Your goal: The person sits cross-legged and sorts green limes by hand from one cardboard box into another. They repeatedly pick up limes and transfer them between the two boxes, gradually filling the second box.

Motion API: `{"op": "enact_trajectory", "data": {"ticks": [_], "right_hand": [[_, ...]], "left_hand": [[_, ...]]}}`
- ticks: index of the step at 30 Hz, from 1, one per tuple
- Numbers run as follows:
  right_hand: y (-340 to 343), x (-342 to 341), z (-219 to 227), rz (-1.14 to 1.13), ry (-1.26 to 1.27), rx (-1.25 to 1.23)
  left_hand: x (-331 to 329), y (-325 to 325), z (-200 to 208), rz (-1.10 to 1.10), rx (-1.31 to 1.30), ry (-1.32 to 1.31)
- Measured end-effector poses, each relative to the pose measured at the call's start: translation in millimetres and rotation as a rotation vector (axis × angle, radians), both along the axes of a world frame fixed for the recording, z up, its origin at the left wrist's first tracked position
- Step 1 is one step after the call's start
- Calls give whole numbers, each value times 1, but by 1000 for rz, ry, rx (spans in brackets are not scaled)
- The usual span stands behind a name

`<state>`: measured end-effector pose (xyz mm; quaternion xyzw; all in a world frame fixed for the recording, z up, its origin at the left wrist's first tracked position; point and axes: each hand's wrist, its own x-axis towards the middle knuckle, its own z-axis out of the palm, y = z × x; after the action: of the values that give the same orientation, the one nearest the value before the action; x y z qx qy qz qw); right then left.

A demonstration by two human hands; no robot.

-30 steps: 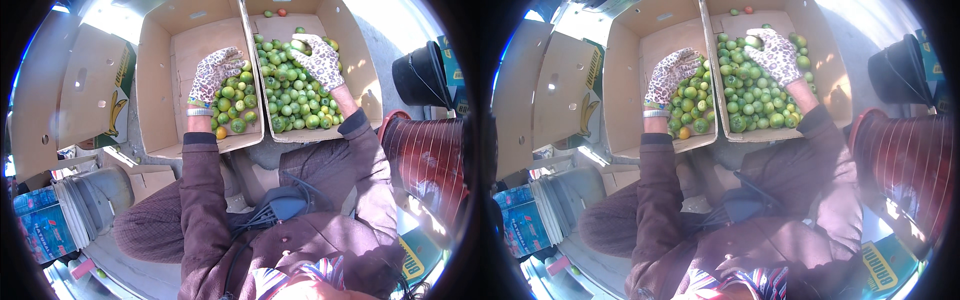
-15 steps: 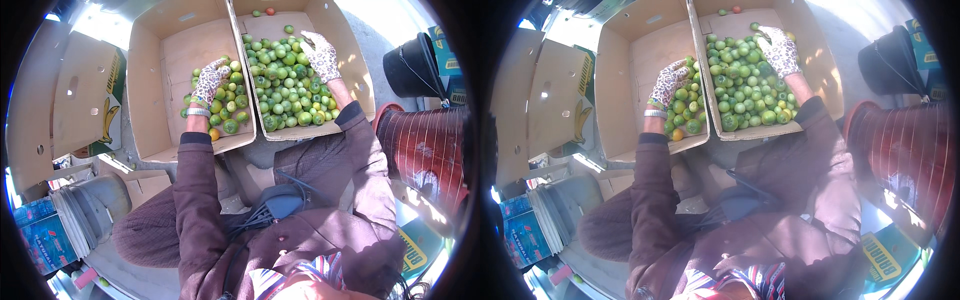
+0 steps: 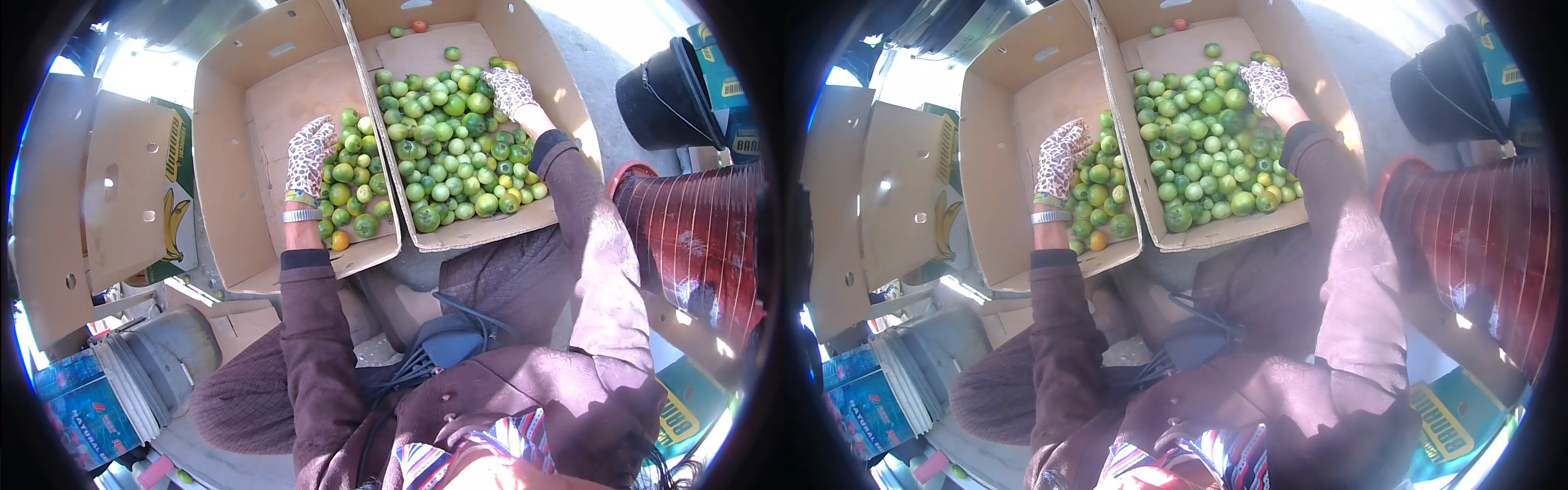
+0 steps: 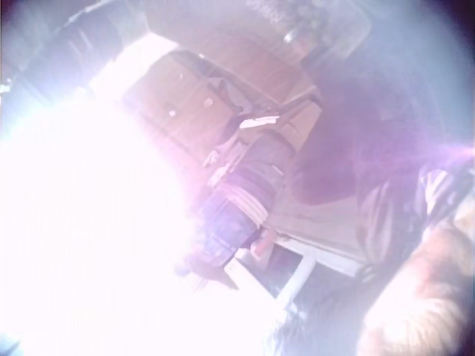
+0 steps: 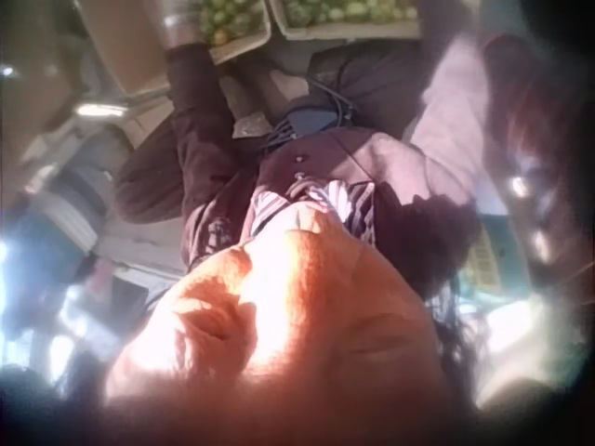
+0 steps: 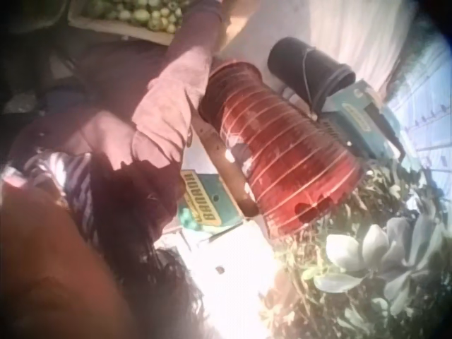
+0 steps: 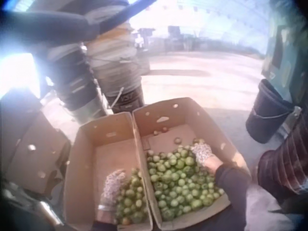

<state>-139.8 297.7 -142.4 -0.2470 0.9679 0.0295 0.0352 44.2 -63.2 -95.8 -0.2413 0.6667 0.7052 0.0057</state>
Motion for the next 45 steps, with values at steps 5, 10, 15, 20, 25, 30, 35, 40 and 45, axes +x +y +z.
{"op": "enact_trajectory", "data": {"ticks": [5,10,15,20,25,30,35,40,45], "right_hand": [[-2,-13,-29,31,-45,-62],[10,0,-2,-167,-20,-205],[-40,31,73,-62,187,-651],[-165,86,121,426,424,-738],[-219,113,103,597,272,-748],[-150,106,93,482,262,-763],[-55,70,43,238,257,-496],[-49,69,35,286,253,-487],[-61,75,33,256,124,-429]], "left_hand": [[-1,-2,2,19,82,38],[-1,-7,13,148,131,68],[-2,-13,28,67,365,312],[1,-8,37,-91,550,361],[1,-7,13,-1,494,401],[-8,-11,-6,202,146,163],[-20,-24,-45,197,-369,79],[-39,-7,-63,166,-780,101],[-38,-10,-92,-197,-1242,-130]]}}
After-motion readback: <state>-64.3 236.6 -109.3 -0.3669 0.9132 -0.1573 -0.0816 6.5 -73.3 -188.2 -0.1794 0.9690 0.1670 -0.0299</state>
